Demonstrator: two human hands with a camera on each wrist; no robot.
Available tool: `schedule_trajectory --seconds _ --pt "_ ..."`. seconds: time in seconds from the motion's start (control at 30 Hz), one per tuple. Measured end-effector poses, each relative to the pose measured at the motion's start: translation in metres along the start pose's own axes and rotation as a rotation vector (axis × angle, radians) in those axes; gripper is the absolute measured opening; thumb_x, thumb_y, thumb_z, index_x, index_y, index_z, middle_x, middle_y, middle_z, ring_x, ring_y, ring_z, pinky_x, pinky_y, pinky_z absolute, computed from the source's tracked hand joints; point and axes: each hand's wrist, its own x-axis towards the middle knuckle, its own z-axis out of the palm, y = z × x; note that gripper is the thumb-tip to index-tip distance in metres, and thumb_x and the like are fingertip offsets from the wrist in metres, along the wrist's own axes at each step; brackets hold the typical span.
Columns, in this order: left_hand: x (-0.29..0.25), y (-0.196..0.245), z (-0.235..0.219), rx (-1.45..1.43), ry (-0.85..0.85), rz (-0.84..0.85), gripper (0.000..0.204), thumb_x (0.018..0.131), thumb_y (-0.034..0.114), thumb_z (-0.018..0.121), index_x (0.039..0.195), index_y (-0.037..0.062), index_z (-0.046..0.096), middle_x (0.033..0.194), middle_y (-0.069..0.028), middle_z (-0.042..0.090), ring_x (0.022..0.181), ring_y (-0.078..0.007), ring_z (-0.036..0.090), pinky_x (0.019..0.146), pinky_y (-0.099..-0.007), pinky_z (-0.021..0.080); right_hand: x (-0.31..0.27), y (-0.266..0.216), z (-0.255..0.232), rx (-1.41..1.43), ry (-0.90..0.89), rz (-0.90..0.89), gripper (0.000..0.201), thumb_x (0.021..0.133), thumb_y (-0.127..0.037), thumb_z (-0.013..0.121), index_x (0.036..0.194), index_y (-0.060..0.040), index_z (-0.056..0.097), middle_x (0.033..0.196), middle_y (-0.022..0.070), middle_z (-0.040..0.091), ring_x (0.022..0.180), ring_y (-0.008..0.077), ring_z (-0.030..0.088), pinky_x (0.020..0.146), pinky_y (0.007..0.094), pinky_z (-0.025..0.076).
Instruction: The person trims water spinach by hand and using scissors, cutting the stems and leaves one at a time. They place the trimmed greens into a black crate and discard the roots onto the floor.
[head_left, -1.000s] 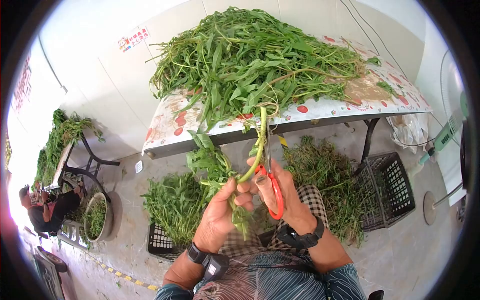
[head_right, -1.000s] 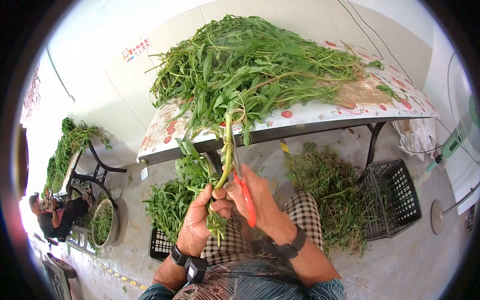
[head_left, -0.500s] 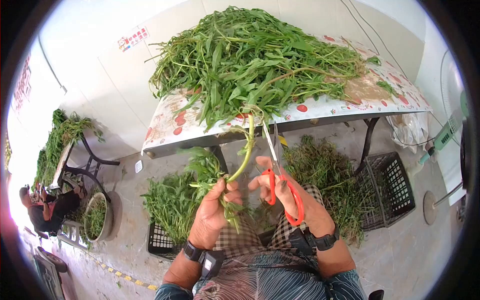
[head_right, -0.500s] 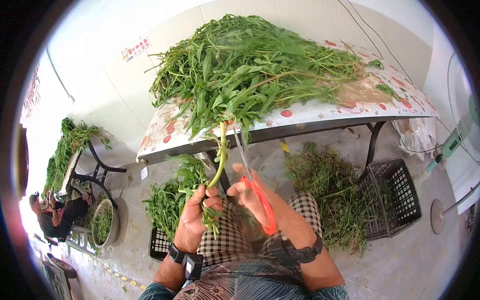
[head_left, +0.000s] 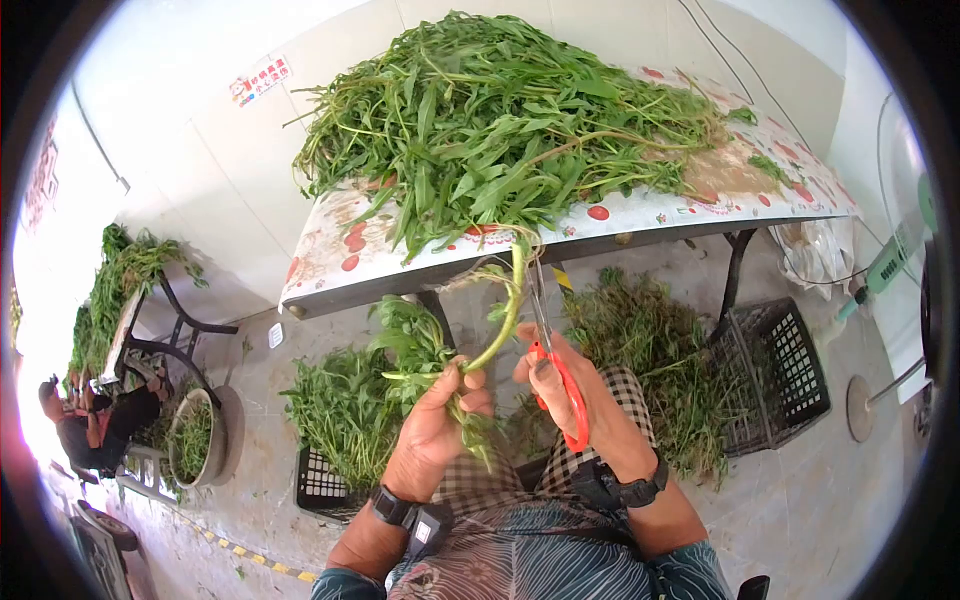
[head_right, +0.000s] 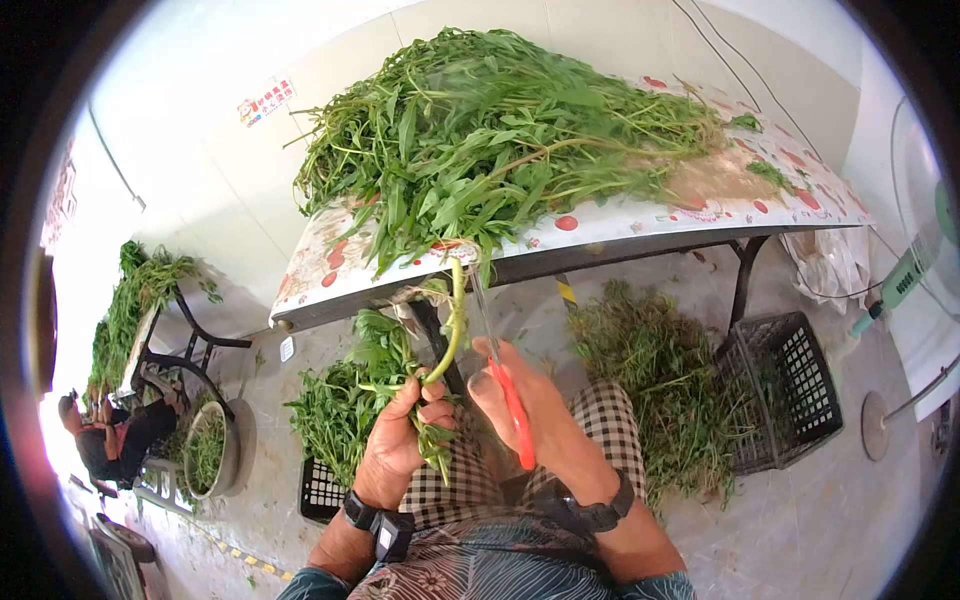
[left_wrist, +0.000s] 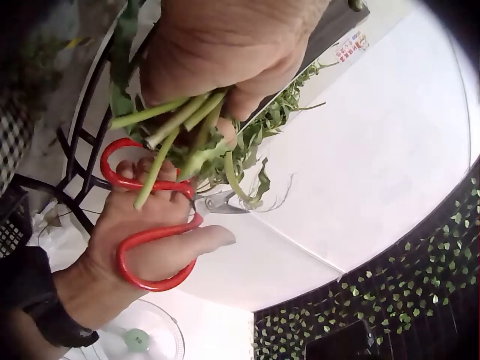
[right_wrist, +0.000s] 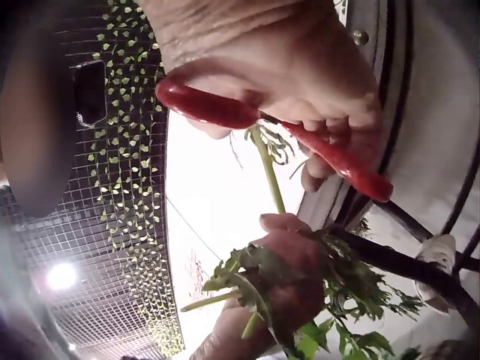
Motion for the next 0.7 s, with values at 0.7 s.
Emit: schedule_trajectory --seconds 0.7 --pt "0.004 -0.010 -0.012 0.042 0.087 -0.104 0.021 0.082 0.024 0.061 0.099 0.0130 0.054 0.082 -0.0011 0.055 0.065 -0.0122 0.046 0.064 -0.0293 0.041 0.008 -0.005 -0.007 0.302 0.034 0.146 0.067 0.082 -0.060 0.044 0.115 -0.0026 0.046 0.070 0.0068 0.057 0.058 0.0114 0.049 0.053 0.0238 0.041"
